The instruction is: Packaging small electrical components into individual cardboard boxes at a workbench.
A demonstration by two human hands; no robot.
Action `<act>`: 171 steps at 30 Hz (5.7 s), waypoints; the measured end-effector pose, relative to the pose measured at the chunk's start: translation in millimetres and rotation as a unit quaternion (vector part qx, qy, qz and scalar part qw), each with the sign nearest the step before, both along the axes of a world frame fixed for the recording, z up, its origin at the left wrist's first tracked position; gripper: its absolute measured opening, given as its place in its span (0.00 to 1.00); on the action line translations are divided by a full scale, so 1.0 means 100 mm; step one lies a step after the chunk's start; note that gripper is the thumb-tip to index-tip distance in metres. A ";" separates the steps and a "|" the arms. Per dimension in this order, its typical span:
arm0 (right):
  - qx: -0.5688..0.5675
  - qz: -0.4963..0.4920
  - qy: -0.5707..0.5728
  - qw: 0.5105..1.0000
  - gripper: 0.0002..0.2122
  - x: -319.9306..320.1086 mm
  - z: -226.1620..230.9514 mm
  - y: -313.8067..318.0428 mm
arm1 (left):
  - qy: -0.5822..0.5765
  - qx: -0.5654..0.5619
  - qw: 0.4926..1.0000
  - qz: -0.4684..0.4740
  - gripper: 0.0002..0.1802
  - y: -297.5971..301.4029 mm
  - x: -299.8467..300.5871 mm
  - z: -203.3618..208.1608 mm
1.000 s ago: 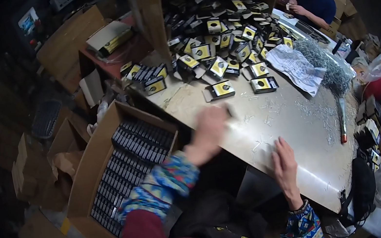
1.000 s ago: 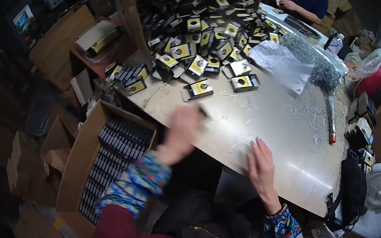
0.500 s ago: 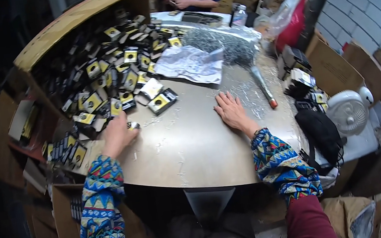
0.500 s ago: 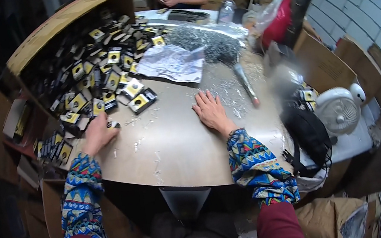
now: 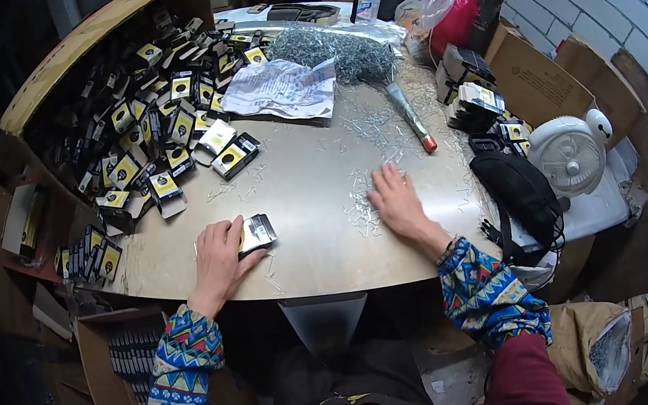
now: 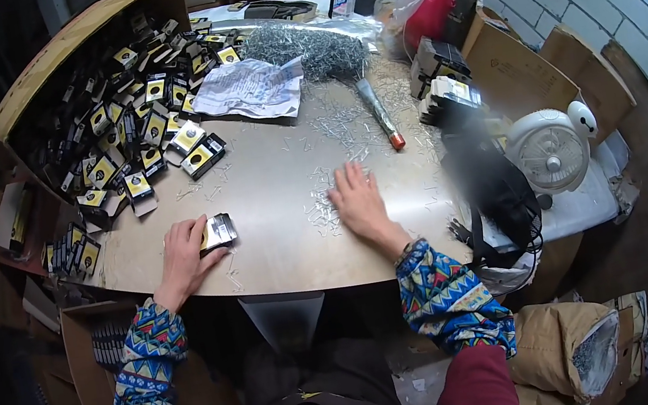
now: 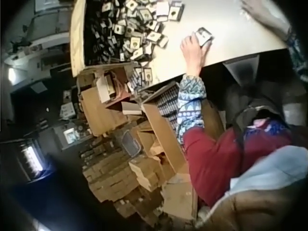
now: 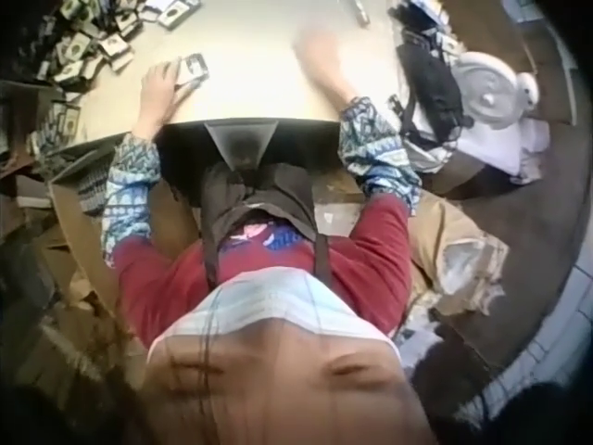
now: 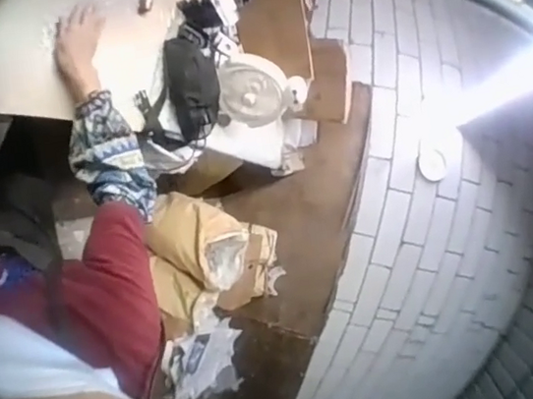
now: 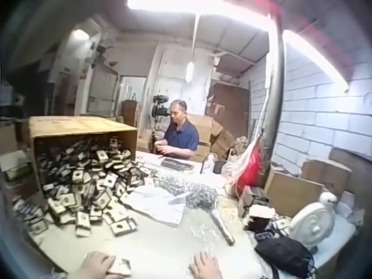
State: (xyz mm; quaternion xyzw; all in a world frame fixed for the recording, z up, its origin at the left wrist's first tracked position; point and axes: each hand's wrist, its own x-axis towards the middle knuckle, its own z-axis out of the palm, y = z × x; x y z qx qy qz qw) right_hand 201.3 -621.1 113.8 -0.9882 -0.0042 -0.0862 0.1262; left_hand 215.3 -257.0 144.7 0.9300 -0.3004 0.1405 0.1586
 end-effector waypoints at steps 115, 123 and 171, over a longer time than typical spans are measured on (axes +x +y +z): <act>0.277 0.100 0.038 0.955 0.07 -0.96 0.87 0.78 | 0.146 -0.282 0.948 -0.015 0.61 -0.77 -1.53 -0.05; 0.401 0.122 0.159 0.894 0.08 -1.02 0.90 0.88 | 0.218 -0.325 0.920 0.030 0.59 -0.74 -1.51 -0.02; 0.402 0.147 0.016 0.904 0.06 -1.23 0.91 1.17 | 0.227 -0.316 0.918 0.072 0.49 -0.69 -1.62 -0.01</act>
